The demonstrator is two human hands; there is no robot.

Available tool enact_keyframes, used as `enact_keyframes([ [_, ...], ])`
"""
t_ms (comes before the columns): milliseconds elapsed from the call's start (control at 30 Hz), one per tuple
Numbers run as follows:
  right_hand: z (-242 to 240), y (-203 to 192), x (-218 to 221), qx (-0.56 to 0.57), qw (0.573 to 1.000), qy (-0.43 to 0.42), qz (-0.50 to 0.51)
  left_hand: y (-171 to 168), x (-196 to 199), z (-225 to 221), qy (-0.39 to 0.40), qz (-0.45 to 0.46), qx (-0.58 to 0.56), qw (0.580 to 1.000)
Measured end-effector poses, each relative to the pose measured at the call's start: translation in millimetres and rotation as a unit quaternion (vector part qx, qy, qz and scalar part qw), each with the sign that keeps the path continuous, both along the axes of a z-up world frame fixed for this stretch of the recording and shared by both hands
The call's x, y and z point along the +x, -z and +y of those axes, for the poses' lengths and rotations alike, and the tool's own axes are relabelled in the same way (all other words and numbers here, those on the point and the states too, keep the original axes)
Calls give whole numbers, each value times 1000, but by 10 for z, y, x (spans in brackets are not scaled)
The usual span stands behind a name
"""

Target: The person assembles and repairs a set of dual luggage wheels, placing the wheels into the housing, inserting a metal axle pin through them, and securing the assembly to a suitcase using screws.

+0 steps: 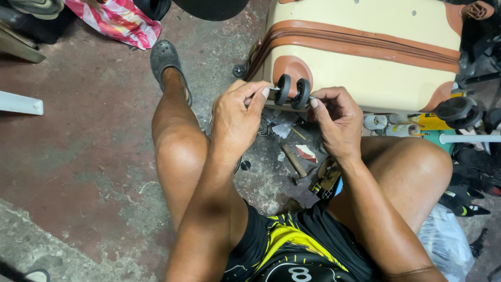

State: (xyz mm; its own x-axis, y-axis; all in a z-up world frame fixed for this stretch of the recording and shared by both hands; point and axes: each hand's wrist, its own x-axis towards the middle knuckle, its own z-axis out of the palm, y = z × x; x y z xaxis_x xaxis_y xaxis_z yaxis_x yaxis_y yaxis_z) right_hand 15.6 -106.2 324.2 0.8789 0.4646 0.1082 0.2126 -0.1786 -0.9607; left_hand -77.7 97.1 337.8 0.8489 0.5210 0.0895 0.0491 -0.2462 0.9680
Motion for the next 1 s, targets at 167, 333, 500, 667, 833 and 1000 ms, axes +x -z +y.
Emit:
enact_keyframes([
  [167, 60, 3, 7, 13, 1000, 3, 20, -20, 17, -13, 2, 11, 10, 1000],
  [333, 70, 28, 13, 23, 999, -4, 39, 4, 20, -36, 9, 7, -26, 1000],
  [500, 66, 51, 42, 24, 999, -11, 44, 21, -5, -49, 10, 3, -48, 999],
  [667, 63, 41, 37, 24, 999, -11, 42, -2, -17, -56, 11, 27, -40, 999],
  [833, 72, 21, 19, 25, 999, -2, 36, -45, 2, -66, 14, 25, -52, 998],
  [1000, 72, 35, 9, 40, 998, -8, 37, -27, -4, -118, 6, 19, -70, 997],
])
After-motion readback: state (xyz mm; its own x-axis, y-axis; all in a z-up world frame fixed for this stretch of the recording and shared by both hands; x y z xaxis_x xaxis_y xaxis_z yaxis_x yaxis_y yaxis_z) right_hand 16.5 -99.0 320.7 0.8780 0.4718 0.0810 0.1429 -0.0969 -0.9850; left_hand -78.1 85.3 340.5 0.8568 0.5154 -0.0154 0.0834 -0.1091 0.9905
